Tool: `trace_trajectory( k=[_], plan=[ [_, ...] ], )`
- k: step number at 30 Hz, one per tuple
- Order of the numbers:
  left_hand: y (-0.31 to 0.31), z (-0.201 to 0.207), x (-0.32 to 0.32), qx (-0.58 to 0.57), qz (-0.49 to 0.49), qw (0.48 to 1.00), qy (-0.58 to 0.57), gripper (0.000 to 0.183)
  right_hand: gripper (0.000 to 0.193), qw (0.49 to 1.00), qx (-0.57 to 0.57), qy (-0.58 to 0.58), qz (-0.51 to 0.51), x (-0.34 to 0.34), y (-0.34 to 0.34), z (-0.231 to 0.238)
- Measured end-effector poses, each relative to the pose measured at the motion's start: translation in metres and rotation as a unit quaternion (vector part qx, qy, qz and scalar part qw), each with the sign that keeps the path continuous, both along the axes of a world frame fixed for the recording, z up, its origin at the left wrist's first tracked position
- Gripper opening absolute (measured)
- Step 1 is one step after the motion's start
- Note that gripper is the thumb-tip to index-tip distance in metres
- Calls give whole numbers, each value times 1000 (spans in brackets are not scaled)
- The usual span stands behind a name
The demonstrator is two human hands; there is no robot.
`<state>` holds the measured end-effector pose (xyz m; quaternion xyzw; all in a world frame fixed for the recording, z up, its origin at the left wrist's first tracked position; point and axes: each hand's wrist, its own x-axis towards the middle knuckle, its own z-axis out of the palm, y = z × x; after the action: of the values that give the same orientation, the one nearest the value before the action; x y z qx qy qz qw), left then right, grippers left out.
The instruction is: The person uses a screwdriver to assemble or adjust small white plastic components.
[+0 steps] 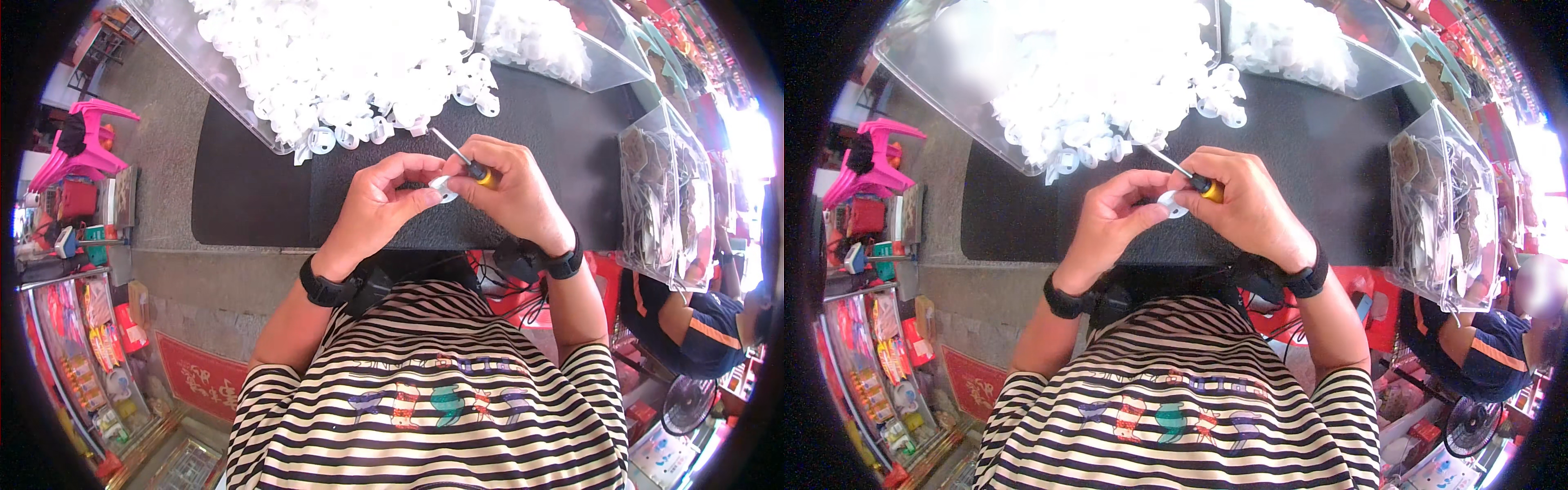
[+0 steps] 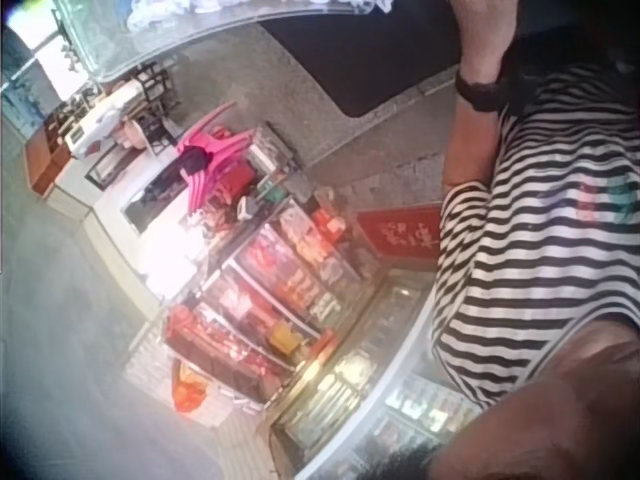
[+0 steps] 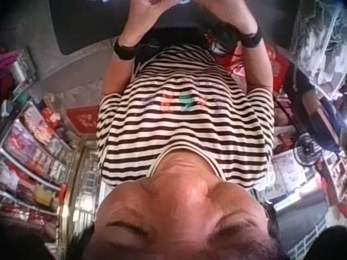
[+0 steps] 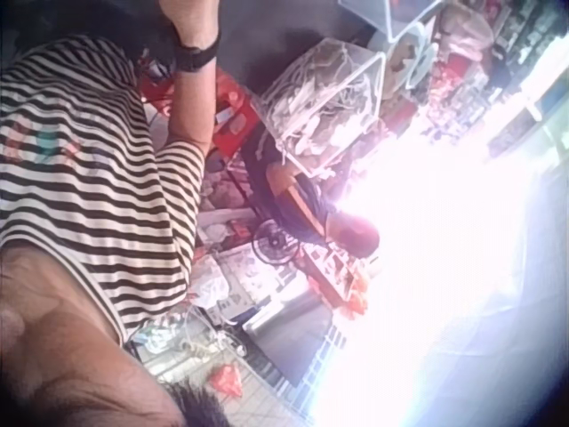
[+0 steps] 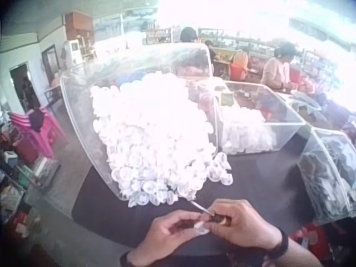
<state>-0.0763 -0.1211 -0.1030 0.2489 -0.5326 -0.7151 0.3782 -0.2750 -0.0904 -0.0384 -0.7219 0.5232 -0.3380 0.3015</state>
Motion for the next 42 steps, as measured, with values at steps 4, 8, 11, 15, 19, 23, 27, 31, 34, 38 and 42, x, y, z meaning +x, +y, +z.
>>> trace_trajectory(
  k=[4, 8, 11, 15, 19, 23, 27, 31, 34, 38, 42],
  plan=[
    [-1, -4, 2, 16, 0, 1000, 9, 35, 19, 997, 52, -51, -35, 4, 4, 1],
    [-2, -1, 3, 16, 18, 999, 21, 34, 20, 989, 115, -67, -59, 8, 7, 8],
    [-2, 1, 1, 14, 12, 1000, 6, 34, 22, 995, 89, -38, -36, 1, 4, 5],
    [-3, -1, 2, 10, -9, 1000, -16, 30, 22, 1000, -7, 1, 24, -7, -3, -2],
    [-3, -2, 1, 2, 24, 1000, 2, 28, 21, 988, 131, -66, -37, 2, 3, 7],
    [-1, 3, 0, 19, 11, 1000, 12, 29, 21, 983, 151, -92, -44, 0, 4, 2],
    [-2, 6, 2, 30, 7, 999, -38, 32, 24, 977, 186, -100, -32, -3, 0, 0],
    [-3, 1, 0, 31, 42, 999, -5, 34, 31, 997, 45, -27, -62, 1, 10, 0],
    [-1, -2, -1, 43, 70, 996, 21, 33, 38, 990, 44, -99, -89, 5, 24, 1],
    [-3, -5, 0, 37, 68, 997, 19, 34, 43, 998, 29, -19, -60, 2, 35, -11],
    [-3, -6, -1, 31, 74, 996, 27, 33, 46, 998, 20, 11, -66, 4, 40, -13]
  ],
)
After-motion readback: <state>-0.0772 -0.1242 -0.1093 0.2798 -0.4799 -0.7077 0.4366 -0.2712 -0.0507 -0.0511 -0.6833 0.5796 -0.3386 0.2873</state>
